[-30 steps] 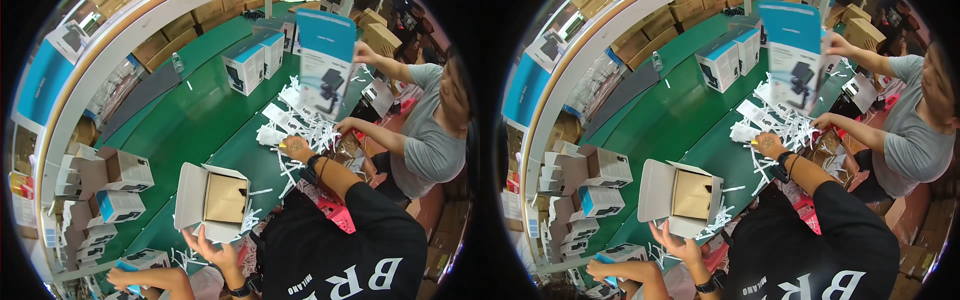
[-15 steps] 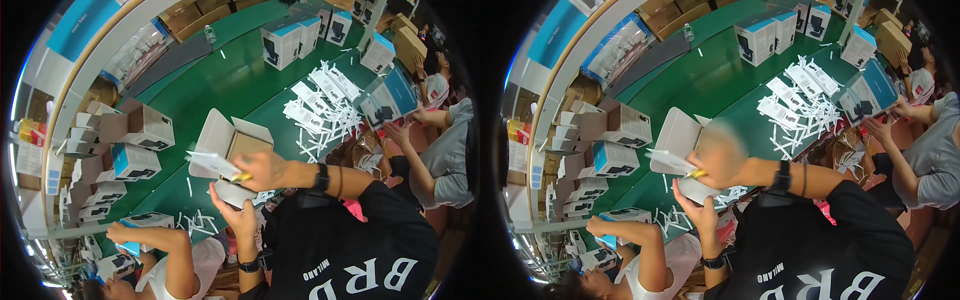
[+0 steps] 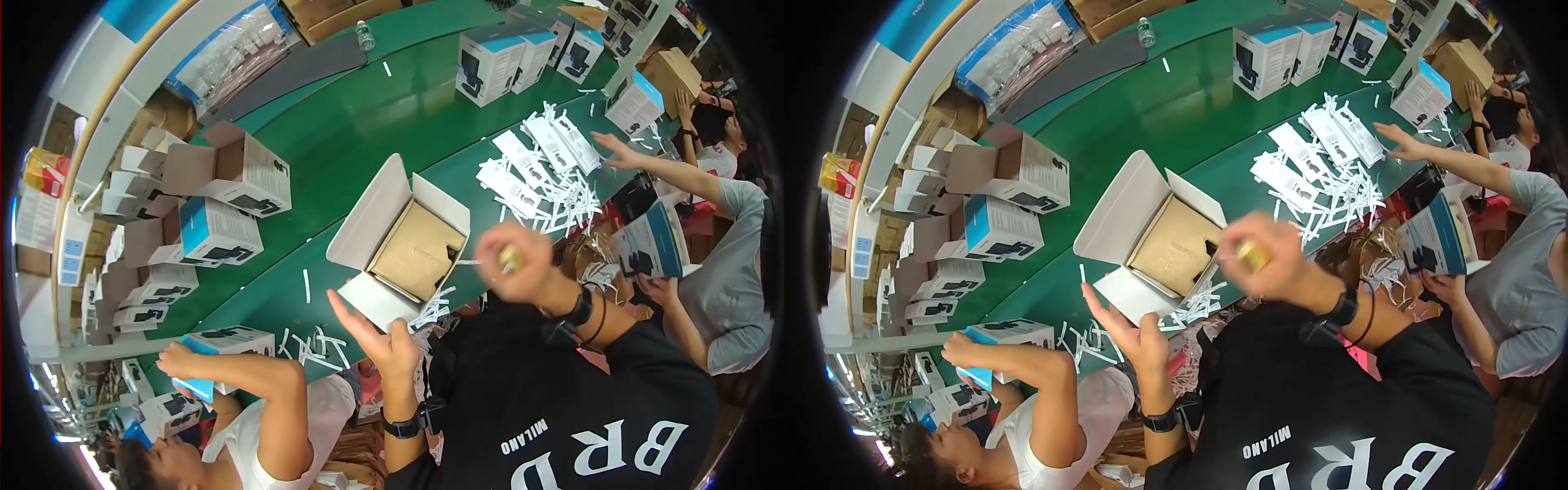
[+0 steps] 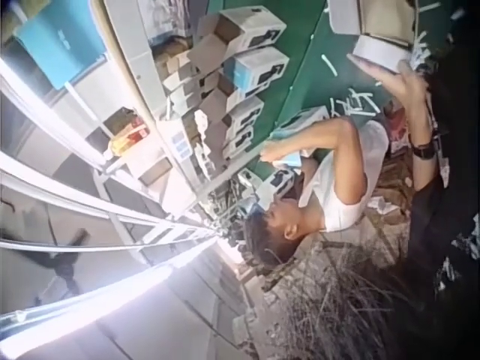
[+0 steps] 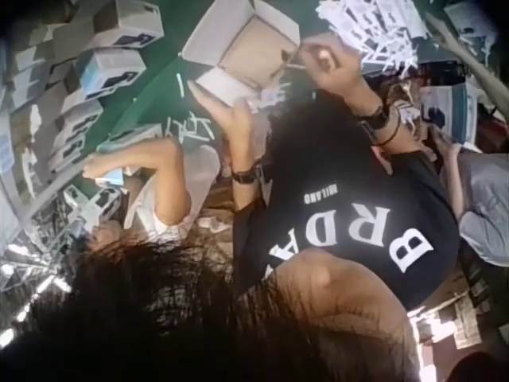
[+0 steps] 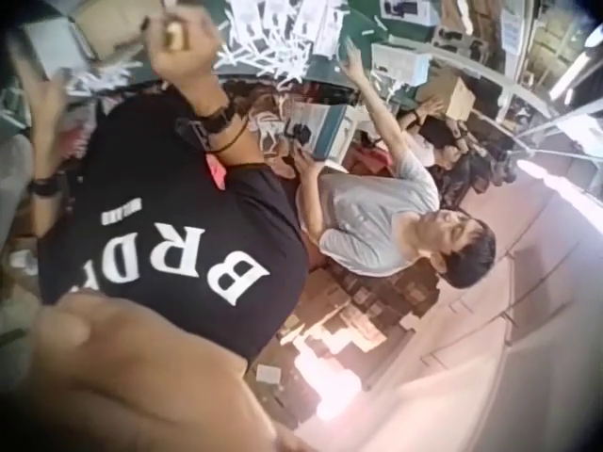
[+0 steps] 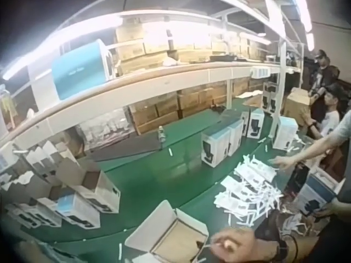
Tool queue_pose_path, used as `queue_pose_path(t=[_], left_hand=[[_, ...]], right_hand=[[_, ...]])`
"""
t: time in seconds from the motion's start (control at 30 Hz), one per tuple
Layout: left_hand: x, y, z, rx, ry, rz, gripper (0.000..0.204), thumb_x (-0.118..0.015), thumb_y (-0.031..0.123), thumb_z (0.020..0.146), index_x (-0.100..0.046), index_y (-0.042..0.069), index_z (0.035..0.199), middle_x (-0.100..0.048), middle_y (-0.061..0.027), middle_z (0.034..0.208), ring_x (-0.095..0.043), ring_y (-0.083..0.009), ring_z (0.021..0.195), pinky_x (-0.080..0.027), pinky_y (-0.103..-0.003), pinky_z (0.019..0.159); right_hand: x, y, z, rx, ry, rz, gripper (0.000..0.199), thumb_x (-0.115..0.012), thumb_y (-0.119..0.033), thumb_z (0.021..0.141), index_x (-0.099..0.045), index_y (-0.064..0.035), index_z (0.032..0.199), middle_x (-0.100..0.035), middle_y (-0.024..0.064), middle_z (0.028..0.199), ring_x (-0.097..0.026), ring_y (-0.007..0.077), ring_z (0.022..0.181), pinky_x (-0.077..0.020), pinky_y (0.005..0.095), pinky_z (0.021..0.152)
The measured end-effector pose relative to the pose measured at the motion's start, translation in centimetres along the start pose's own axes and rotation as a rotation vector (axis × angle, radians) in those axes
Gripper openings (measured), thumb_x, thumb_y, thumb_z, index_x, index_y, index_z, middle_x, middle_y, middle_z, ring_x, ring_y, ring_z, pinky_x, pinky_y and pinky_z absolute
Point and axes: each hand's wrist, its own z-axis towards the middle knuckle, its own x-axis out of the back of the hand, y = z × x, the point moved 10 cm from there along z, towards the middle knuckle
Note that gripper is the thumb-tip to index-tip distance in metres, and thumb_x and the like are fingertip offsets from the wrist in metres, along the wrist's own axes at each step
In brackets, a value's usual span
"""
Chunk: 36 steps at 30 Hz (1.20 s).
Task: The person opens a white box, removes a manual, and uses a utility knife to cut the tape on a blue box. They place the blue box into the white box, insert the manual, and close the white box before setting it on a shelf.
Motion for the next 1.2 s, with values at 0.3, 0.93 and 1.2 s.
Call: queue_pose_path(t=[0.3,0.93,1.2], left_hand=[[-11.7,1.2,-0.1,-0.471,-0.406,1.027,0.082,-0.073,0.029,0.086,-0.036,0.0,0.153,-0.033,-0.0347,0.156,-0.036,-0.0516,0.143,-0.031,-0.058,0.116],[-12.2,-1.2,-0.2,-0.538,-0.389,1.254,0.073,-0.073,0.046,0.087,-0.051,0.009,0.146,-0.041,-0.0268,0.156,-0.04,-0.048,0.142,-0.033,-0.06,0.112],[-12.7,-1.1,-0.1,-0.551,-0.416,1.26,0.072,-0.073,0.045,0.087,-0.052,0.01,0.146,-0.041,-0.0268,0.156,-0.04,-0.0481,0.142,-0.032,-0.061,0.111]], right_hand=[[-5.3,11.3,-2.8,-0.585,-0.399,0.068,0.024,-0.07,-0.019,0.091,-0.06,-0.0017,0.104,-0.064,0.0117,0.077,-0.065,0.0257,0.069,-0.05,0.0375,0.063],[-3.3,12.5,0.6,-0.643,-0.897,-0.008,0.022,-0.062,-0.021,0.094,-0.065,-0.0005,0.101,-0.072,0.0153,0.079,-0.07,0.032,0.071,-0.0533,0.0402,0.067],[-4.1,14.3,-0.8,-0.745,-0.89,0.111,0.021,-0.062,-0.019,0.093,-0.064,0.0006,0.101,-0.072,0.0126,0.079,-0.069,0.0265,0.064,-0.0538,0.0383,0.059]])
